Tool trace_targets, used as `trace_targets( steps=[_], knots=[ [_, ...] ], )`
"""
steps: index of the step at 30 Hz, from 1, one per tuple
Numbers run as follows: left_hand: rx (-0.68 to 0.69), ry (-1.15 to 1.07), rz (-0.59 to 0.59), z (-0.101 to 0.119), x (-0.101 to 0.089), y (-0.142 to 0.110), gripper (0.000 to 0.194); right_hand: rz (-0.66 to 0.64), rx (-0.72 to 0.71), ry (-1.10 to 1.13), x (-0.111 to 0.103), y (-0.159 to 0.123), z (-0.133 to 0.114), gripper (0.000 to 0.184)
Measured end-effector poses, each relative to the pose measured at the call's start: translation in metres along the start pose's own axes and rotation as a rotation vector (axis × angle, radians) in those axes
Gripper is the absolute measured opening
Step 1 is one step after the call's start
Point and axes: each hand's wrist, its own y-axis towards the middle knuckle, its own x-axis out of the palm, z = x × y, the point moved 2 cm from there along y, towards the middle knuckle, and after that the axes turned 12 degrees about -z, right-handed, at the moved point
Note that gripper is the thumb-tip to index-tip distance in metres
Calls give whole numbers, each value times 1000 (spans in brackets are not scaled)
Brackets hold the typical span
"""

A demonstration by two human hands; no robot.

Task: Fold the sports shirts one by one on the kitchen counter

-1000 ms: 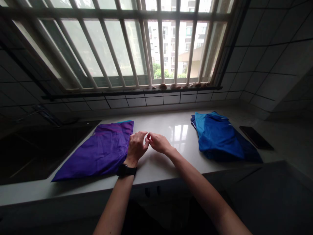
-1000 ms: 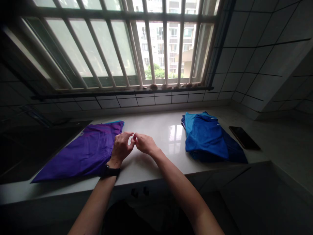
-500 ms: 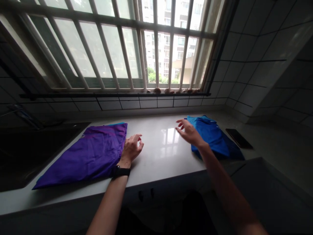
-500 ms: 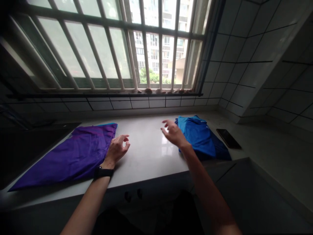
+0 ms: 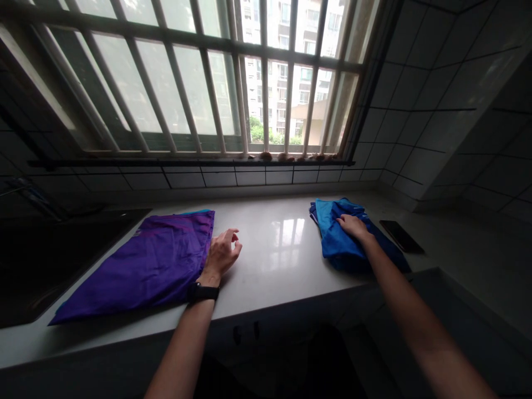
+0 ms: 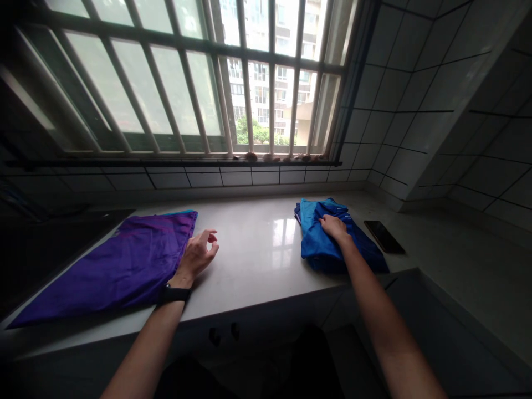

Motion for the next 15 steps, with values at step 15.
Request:
trace_targets(
  steps=[15],
  knots=[
    [-6, -19, -34, -3, 0, 2, 29, 458, -556, 696, -61, -34, -74, 45]
  ],
)
